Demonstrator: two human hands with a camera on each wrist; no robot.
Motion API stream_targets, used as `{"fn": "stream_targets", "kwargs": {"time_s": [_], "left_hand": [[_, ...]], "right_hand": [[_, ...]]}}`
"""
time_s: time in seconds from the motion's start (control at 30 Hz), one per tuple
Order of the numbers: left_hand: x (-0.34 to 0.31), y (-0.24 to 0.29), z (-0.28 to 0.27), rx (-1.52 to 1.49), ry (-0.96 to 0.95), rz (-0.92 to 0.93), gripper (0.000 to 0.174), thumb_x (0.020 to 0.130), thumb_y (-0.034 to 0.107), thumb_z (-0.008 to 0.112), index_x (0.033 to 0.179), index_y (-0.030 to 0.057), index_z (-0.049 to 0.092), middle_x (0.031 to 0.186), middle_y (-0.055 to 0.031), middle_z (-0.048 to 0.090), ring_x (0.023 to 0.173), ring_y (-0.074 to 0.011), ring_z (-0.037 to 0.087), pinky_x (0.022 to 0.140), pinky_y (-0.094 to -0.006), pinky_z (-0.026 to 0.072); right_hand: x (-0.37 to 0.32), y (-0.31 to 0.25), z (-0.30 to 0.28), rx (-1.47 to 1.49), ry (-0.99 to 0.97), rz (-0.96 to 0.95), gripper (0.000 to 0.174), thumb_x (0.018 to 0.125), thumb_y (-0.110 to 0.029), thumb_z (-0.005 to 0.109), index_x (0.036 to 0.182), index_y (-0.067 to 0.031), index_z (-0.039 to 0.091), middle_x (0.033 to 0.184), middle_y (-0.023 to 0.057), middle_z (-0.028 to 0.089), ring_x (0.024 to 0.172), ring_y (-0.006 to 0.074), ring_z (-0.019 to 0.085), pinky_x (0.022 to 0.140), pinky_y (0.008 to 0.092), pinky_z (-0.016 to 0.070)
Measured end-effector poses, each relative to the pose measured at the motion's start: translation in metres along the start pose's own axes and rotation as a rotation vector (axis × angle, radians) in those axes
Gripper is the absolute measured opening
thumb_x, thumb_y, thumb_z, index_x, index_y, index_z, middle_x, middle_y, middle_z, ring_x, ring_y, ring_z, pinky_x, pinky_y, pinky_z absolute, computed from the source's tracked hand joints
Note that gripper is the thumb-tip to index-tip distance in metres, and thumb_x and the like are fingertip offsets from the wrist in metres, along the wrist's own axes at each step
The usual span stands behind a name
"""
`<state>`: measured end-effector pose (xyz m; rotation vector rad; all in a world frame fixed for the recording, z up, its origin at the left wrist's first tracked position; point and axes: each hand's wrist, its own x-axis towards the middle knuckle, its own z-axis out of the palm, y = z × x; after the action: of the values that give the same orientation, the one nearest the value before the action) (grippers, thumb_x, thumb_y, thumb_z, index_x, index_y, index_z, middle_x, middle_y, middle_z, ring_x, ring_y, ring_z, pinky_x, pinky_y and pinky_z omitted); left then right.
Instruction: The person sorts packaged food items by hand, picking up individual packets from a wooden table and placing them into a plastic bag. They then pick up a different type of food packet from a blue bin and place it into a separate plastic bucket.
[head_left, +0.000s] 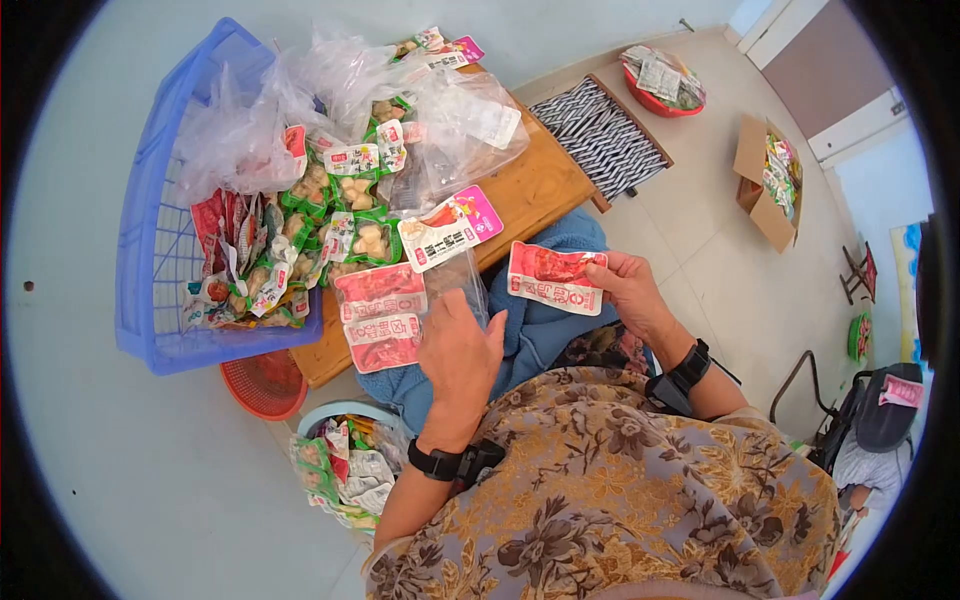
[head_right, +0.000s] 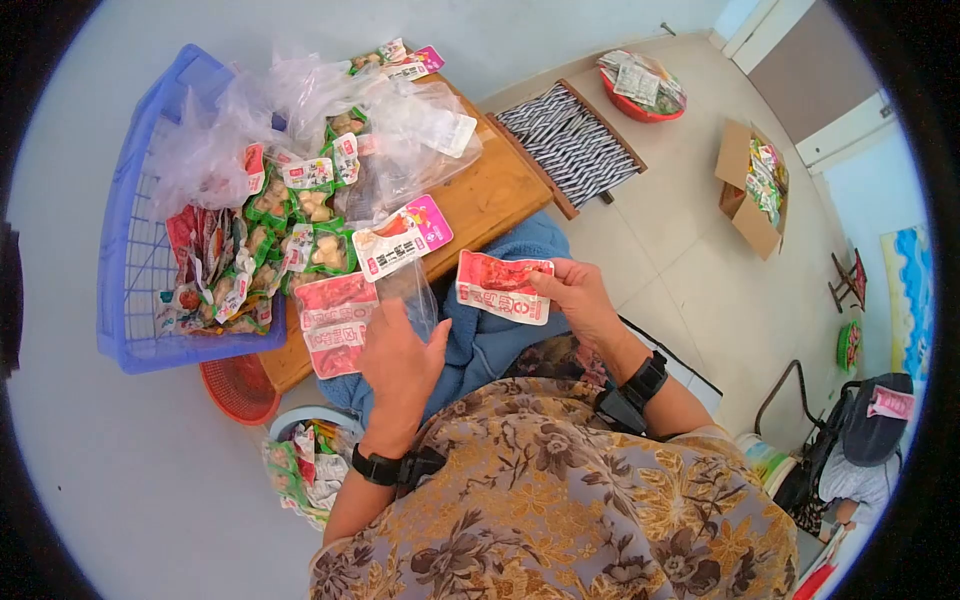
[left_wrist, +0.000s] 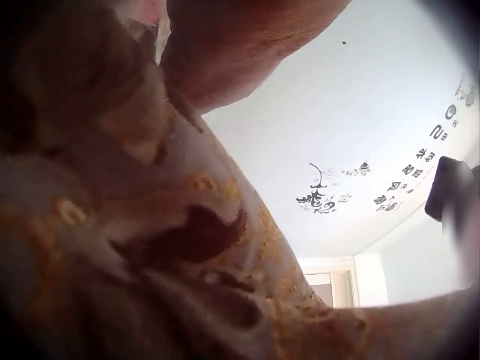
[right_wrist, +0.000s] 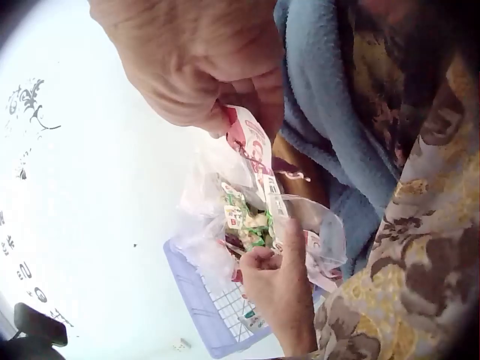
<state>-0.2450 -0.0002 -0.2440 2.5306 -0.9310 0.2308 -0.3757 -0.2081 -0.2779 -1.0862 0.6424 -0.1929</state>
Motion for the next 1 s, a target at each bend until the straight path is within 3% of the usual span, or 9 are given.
{"fn": "stream_targets", "kwargs": {"time_s": [0.07,0.27,0.37,0.43,0.67,1.0], "left_hand": [[0.002,0.001,-0.001,0.136,-0.145,-0.007,0.035,0.080,0.028,0.076,0.091,0.0059,0.051,0.082,-0.0124,0.056,0.074,-0.0324,0.064,0.058,-0.0419,0.0536],[-0.003,-0.010,0.017,0.142,-0.098,0.012,0.017,0.083,0.016,0.066,0.083,0.0065,0.051,0.076,-0.0117,0.057,0.069,-0.0305,0.064,0.055,-0.0419,0.0533],[-0.001,-0.008,0.014,0.095,-0.015,0.031,0.016,0.083,0.014,0.066,0.078,0.0073,0.052,0.072,-0.0110,0.057,0.065,-0.0303,0.063,0.052,-0.0415,0.0512],[0.000,-0.007,0.010,0.076,0.006,0.032,0.017,0.083,0.014,0.066,0.077,0.0075,0.052,0.071,-0.0107,0.056,0.064,-0.0301,0.062,0.052,-0.0415,0.0503],[0.001,-0.007,0.009,0.068,0.089,0.043,0.017,0.082,0.013,0.066,0.075,0.0081,0.052,0.067,-0.0100,0.054,0.061,-0.0291,0.060,0.050,-0.0412,0.0487],[0.001,-0.007,0.004,-0.012,0.158,0.041,0.015,0.084,0.010,0.065,0.075,0.0070,0.055,0.066,-0.0107,0.056,0.059,-0.0308,0.060,0.050,-0.0419,0.0467]], "right_hand": [[0.001,0.001,0.001,-0.021,-0.010,0.006,0.027,0.097,-0.018,0.063,0.114,0.0031,0.066,0.099,0.0073,0.073,0.080,0.0093,0.068,0.071,0.0259,0.0564],[0.004,0.004,0.010,-0.047,-0.095,0.069,0.027,0.097,-0.019,0.063,0.112,0.0021,0.067,0.098,0.0061,0.072,0.083,0.0094,0.067,0.074,0.0246,0.0550],[0.010,0.011,0.015,0.047,-0.138,0.117,0.028,0.099,-0.019,0.060,0.114,0.0029,0.066,0.101,0.0074,0.072,0.085,0.0110,0.068,0.076,0.0259,0.0560],[0.012,0.012,0.021,0.202,-0.209,0.154,0.030,0.099,-0.019,0.059,0.116,0.0057,0.063,0.108,0.0125,0.071,0.092,0.0158,0.069,0.082,0.0298,0.0575],[0.017,0.014,0.039,0.225,-0.247,0.190,0.031,0.100,-0.018,0.058,0.118,0.0067,0.062,0.111,0.0140,0.070,0.094,0.0175,0.070,0.085,0.0312,0.0576],[0.035,0.027,0.076,0.481,-0.374,0.247,0.033,0.101,-0.017,0.055,0.124,0.0067,0.057,0.119,0.0154,0.066,0.106,0.0226,0.067,0.095,0.0363,0.0546]]}}
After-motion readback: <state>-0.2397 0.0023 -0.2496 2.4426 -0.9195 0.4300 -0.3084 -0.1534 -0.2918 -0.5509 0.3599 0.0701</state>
